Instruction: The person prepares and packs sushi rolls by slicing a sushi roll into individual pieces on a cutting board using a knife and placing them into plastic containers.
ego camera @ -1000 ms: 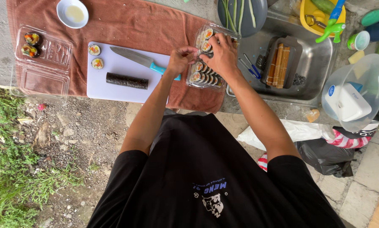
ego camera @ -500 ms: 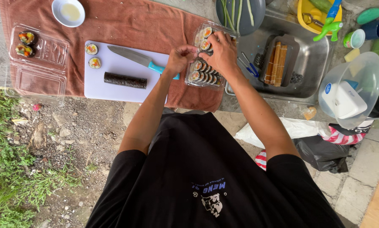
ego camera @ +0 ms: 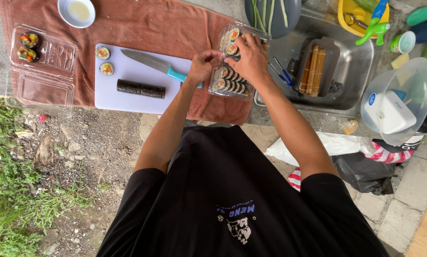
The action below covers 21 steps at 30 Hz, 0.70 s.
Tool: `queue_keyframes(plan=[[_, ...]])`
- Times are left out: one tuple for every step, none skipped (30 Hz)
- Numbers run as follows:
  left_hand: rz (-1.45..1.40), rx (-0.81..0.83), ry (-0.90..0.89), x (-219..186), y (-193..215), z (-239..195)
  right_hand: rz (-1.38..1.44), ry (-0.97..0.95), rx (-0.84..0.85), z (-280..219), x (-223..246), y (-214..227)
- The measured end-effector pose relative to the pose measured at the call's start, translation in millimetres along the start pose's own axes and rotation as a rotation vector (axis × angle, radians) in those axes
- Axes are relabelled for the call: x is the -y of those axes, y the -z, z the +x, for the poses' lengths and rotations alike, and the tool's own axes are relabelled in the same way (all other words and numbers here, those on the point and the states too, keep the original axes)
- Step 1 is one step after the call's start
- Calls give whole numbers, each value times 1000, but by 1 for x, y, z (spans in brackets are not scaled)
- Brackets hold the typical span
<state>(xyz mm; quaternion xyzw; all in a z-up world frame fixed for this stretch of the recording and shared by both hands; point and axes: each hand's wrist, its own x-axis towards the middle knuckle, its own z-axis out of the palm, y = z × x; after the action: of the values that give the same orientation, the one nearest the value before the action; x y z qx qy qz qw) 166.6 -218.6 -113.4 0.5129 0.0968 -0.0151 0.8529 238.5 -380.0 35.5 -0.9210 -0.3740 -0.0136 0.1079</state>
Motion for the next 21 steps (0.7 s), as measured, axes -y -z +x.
queue_keyframes(plan=[[19, -8, -5, 0, 0, 1, 1, 0, 0, 0, 0, 0], [37, -16, -10, 0, 0, 1, 5, -7, 4, 0, 0, 0], [37, -16, -10, 0, 0, 1, 8, -14, 8, 0, 0, 0], [42, -25, -8, -1, -1, 1, 8, -14, 9, 0, 0, 0], [47, -34, -6, -3, -2, 1, 4, -7, -2, 0, 0, 0], [46, -34, -6, -5, -3, 0, 0, 1, -12, -1, -1, -1], [47, -36, -9, -7, -3, -2, 1, 0, -12, -1, -2, -2], [48, -37, -12, -10, -4, -3, -4, 6, -19, -1, -3, -4], [47, -38, -11, -13, -4, -4, -9, 11, -23, -2, -5, -6], [69, -48, 14, -15, -5, -5, -9, 11, -22, -2, -7, -9], [90, -57, 36, -17, -6, -5, -15, 18, -12, 0, -9, -12], [90, -57, 36, -19, -6, -4, -21, 25, -2, 1, -10, -14], [70, -43, 39, -20, -6, -5, -20, 25, 0, 0, -11, -15], [51, -30, 43, -20, -6, -5, -23, 23, 5, -1, -11, -15], [51, -30, 43, -21, -5, -5, -25, 22, 8, -1, -9, -14], [14, -9, 46, -21, -5, -5, -25, 22, 8, -2, -6, -13], [-23, 14, 50, -22, -5, -5, -30, 73, -40, -5, -1, -13], [-23, 14, 49, -23, -4, -4, -35, 124, -87, -7, 4, -14], [12, 17, 81, -24, -3, -3, -35, 125, -87, -8, 9, -15], [47, 19, 113, -25, -2, -2, -62, 158, -89, -10, 15, -17], [48, 20, 112, -26, -1, -1, -87, 190, -91, -10, 20, -18]])
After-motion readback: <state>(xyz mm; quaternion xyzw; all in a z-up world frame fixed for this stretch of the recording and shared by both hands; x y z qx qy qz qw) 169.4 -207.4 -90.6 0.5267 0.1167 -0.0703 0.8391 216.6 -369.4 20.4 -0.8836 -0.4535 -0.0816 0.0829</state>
